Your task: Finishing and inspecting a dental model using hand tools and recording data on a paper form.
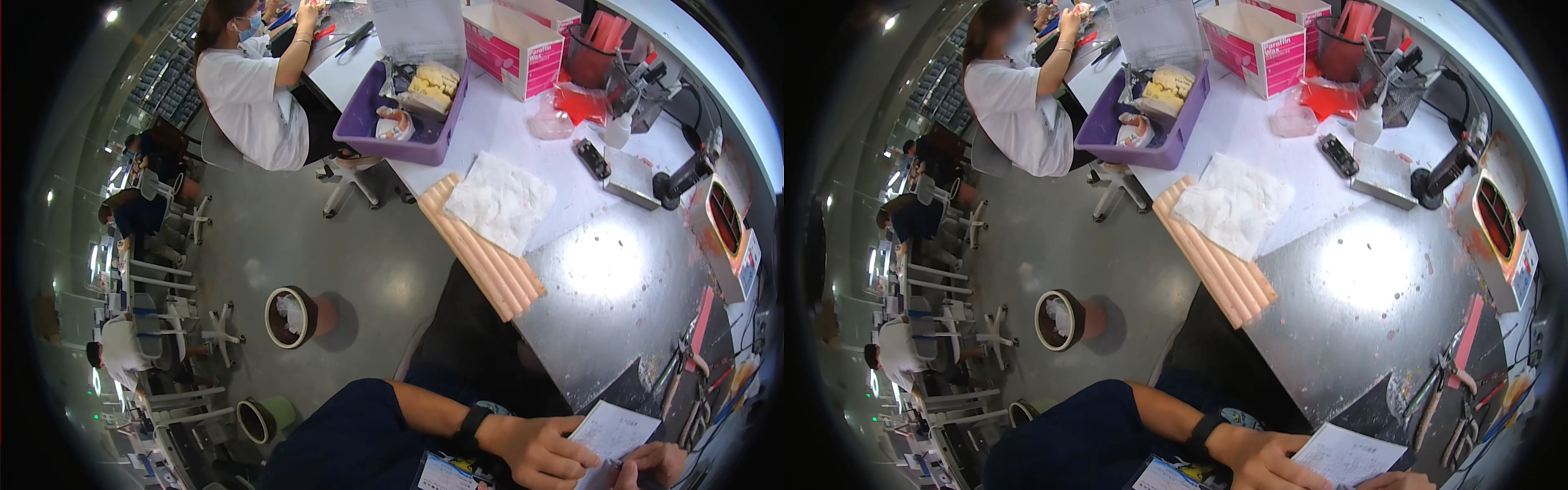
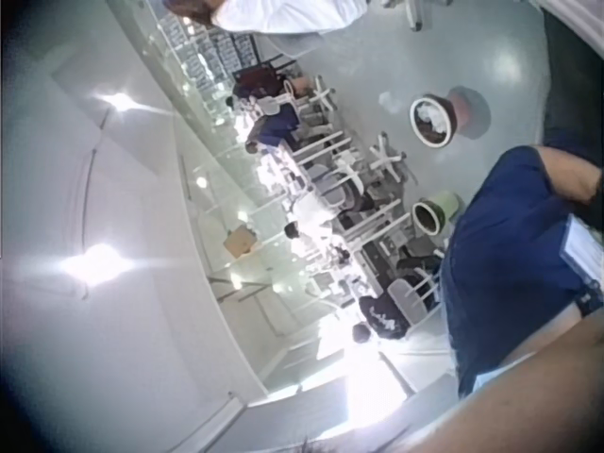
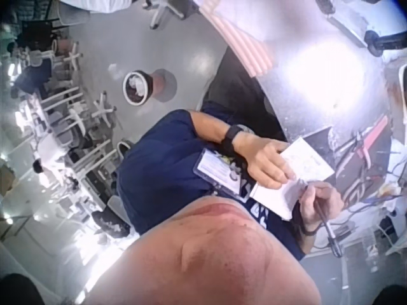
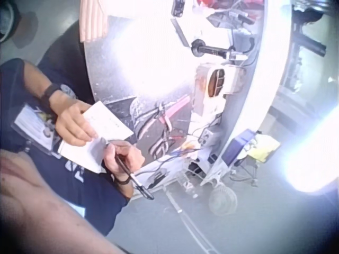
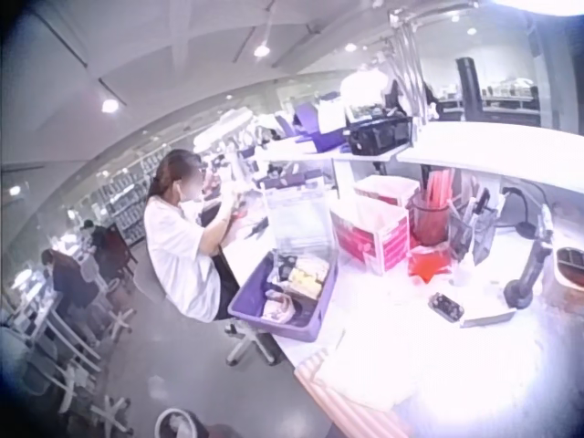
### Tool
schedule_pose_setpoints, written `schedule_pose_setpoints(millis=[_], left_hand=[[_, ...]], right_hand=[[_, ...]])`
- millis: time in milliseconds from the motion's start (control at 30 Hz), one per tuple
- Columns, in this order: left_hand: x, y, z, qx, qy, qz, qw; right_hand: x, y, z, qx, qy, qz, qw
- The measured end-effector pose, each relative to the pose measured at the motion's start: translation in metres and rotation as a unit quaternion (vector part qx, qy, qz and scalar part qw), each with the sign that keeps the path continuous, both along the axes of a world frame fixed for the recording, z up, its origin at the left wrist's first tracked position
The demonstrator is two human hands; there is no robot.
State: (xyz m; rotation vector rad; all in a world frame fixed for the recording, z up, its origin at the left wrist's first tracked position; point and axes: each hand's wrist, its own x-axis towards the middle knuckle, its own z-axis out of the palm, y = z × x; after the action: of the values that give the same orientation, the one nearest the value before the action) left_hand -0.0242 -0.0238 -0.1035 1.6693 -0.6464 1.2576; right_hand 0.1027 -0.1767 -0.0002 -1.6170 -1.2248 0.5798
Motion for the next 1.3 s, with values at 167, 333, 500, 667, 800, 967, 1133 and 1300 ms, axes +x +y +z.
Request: schedule_pose_setpoints(millis=[167,333,500,667,800,967,1133,1300], left_hand=[[0.011,0.007,-0.002,-0.015,-0.025,-0.035,0.999],[0.025,0.014,-0.003,-0.039,-0.043,-0.049,0.997],[0.032,0.018,-0.007,-0.04,-0.069,-0.071,0.994],[0.034,0.018,-0.008,-0.045,-0.071,-0.082,0.993],[0.029,0.02,-0.007,-0.032,-0.05,-0.068,0.996],[0.02,0.02,-0.006,-0.01,-0.029,-0.038,0.999],[0.008,0.008,0.001,0.017,-0.011,-0.022,1.0],[0.007,-0.005,-0.003,-0.002,0.014,-0.025,1.0]], right_hand=[[-0.007,-0.006,0.003,-0.062,0.045,-0.078,0.994],[-0.001,-0.013,0.001,-0.069,0.087,-0.072,0.991],[-0.003,-0.016,0.004,-0.104,0.082,-0.106,0.986],[-0.003,-0.024,-0.001,-0.093,0.073,-0.117,0.986],[0.0,-0.014,0.0,-0.086,0.059,-0.107,0.989],[0.003,0.0,0.0,-0.052,0.076,-0.051,0.994],[0.001,-0.004,-0.001,0.008,0.072,-0.013,0.997],[-0.006,-0.026,-0.012,-0.035,0.086,-0.096,0.991]])
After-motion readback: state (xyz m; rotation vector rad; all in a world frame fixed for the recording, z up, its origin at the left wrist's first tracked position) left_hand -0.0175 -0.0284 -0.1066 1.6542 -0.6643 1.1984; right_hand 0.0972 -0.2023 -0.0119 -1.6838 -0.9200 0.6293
